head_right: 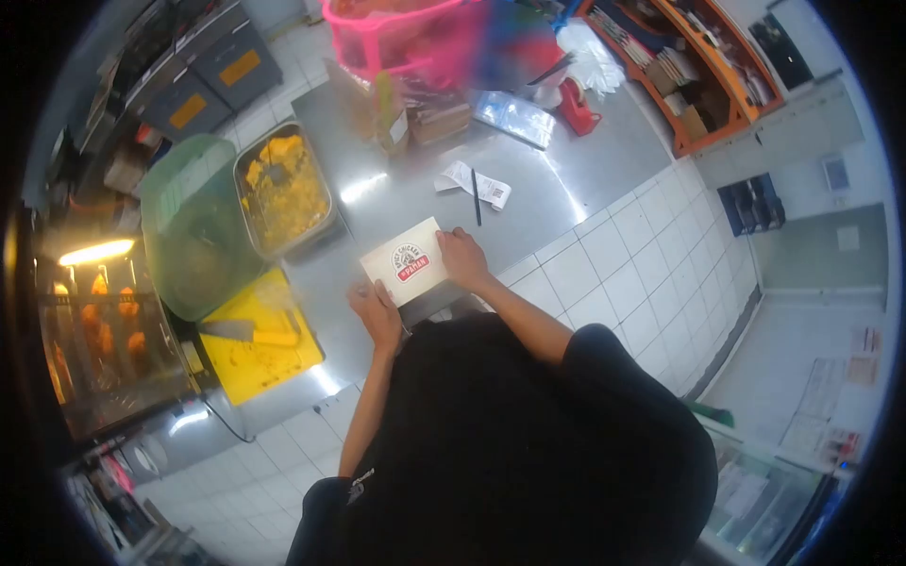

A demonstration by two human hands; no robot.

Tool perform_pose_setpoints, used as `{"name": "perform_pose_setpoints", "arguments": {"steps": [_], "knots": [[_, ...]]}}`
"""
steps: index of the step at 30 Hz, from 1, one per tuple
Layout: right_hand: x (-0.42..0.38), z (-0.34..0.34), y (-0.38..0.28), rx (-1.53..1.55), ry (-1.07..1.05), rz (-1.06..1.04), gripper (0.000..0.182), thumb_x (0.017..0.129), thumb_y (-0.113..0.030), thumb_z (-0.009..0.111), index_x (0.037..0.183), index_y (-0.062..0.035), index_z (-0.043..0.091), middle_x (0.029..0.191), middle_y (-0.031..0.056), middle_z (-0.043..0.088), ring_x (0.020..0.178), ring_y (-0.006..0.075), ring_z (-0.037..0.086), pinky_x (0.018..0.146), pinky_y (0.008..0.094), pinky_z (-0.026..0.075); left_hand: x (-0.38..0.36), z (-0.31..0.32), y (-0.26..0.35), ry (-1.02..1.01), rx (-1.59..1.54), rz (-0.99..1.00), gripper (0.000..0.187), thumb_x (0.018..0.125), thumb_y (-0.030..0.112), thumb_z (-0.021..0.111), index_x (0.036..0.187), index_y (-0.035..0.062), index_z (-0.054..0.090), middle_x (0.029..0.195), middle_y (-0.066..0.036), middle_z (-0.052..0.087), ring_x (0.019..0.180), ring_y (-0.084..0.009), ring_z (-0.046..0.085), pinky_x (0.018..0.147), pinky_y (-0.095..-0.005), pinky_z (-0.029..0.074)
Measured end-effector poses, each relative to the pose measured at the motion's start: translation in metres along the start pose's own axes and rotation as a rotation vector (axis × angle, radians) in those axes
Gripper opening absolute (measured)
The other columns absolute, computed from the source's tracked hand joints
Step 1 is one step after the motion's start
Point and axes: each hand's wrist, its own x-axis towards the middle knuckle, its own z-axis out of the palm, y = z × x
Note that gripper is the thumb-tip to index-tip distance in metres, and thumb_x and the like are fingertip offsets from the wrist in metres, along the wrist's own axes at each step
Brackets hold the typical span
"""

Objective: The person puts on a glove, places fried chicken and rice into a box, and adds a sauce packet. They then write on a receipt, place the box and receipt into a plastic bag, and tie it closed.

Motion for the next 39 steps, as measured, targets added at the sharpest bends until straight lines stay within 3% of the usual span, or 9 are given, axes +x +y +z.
{"name": "perform_pose_setpoints", "arguments": {"steps": [3, 9, 17, 25, 29, 30, 33, 36, 39], "knots": [[0.003, -0.001, -0.001, 0.045, 0.203, -0.213, 0.042, 0.102, -0.03, 0.041, 0.13, -0.001, 0.052, 0.133, 0.0209, 0.051, 0.125, 0.037, 0.048, 0.104, 0.0472, 0.038, 0.02, -0.005, 0.0, -0.105, 0.19, 0.291, 0.045, 0.098, 0.016, 0.05, 0.138, -0.004, 0.046, 0.135, -0.026, 0.041, 0.122, -0.039, 0.04, 0.106, -0.05, 0.029], [0.002, -0.02, 0.013, -0.411, -0.069, -1.031, 0.06, 0.099, -0.036, 0.048, 0.148, -0.005, 0.035, 0.157, 0.011, 0.031, 0.148, 0.026, 0.023, 0.116, 0.0562, 0.019, 0.056, -0.029, -0.001, -0.521, 0.205, 0.846, 0.065, 0.089, 0.029, 0.063, 0.143, 0.0001, 0.041, 0.152, -0.017, 0.036, 0.144, -0.0315, 0.031, 0.117, -0.0555, 0.018], [0.033, -0.025, 0.041, -0.404, -0.16, -1.248, 0.056, 0.098, -0.035, 0.05, 0.144, -0.0039, 0.041, 0.155, 0.0107, 0.033, 0.147, 0.0273, 0.026, 0.117, 0.0562, 0.02, 0.058, -0.023, -0.011, -0.488, 0.479, 0.967, 0.056, 0.088, 0.016, 0.064, 0.141, 0.0057, 0.046, 0.15, -0.01, 0.043, 0.14, -0.0278, 0.038, 0.115, -0.0529, 0.025], [0.002, -0.048, 0.044, -0.208, -0.124, -1.003, 0.051, 0.098, -0.036, 0.054, 0.144, -0.0144, 0.046, 0.152, 0.0049, 0.041, 0.145, 0.0258, 0.03, 0.118, 0.0507, 0.022, 0.047, -0.035, 0.015, -0.678, 0.422, 0.601, 0.063, 0.092, 0.035, 0.06, 0.148, 0.0161, 0.039, 0.158, -0.006, 0.03, 0.148, -0.0334, 0.02, 0.116, -0.0621, 0.014], [0.043, -0.126, 0.059, 0.216, -0.148, -0.672, 0.038, 0.091, -0.024, 0.066, 0.126, -0.0088, 0.062, 0.125, 0.0108, 0.063, 0.121, 0.0312, 0.056, 0.105, 0.0425, 0.041, 0.035, -0.042, 0.06, -0.587, 0.61, 0.464, 0.053, 0.092, 0.033, 0.062, 0.141, 0.0179, 0.048, 0.154, -0.009, 0.036, 0.144, -0.0348, 0.028, 0.115, -0.0633, 0.014], [0.07, -0.141, 0.089, 0.31, 0.301, -0.611, 0.028, 0.089, -0.016, 0.066, 0.115, -0.0062, 0.068, 0.113, 0.0132, 0.067, 0.107, 0.0316, 0.063, 0.096, 0.0403, 0.048, 0.036, -0.034, 0.072, -0.544, 0.604, 0.415, 0.049, 0.091, 0.031, 0.063, 0.138, 0.0175, 0.052, 0.151, -0.01, 0.04, 0.142, -0.035, 0.031, 0.115, -0.0632, 0.014], [0.189, -0.259, 0.202, 0.529, 0.76, -0.17, 0.027, 0.091, -0.02, 0.06, 0.109, -0.002, 0.069, 0.109, 0.0164, 0.07, 0.093, 0.03, 0.069, 0.087, 0.0381, 0.051, 0.041, -0.007, 0.122, -0.374, 0.438, 0.262, 0.035, 0.087, 0.017, 0.068, 0.121, 0.0139, 0.063, 0.14, -0.012, 0.05, 0.132, -0.033, 0.045, 0.113, -0.0632, 0.019], [0.306, -0.32, 0.349, 0.073, 0.612, 0.122, 0.03, 0.093, -0.024, 0.054, 0.114, -0.0077, 0.069, 0.115, 0.0133, 0.067, 0.106, 0.0292, 0.062, 0.092, 0.0433, 0.048, 0.061, 0.076, 0.195, -0.156, 0.147, 0.213, 0.018, 0.085, 0.007, 0.068, 0.104, 0.0075, 0.067, 0.121, -0.014, 0.059, 0.117, -0.0356, 0.054, 0.106, -0.0507, 0.035], [0.369, -0.336, 0.386, -0.368, 0.552, -0.062, 0.036, 0.092, -0.029, 0.057, 0.124, -0.0154, 0.064, 0.136, 0.0083, 0.056, 0.125, 0.0309, 0.048, 0.097, 0.0494, 0.043, 0.088, 0.152, 0.288, -0.239, 0.067, 0.268, 0.017, 0.086, 0.005, 0.068, 0.103, 0.0042, 0.067, 0.115, -0.015, 0.061, 0.11, -0.0345, 0.057, 0.094, -0.0424, 0.046]]}}
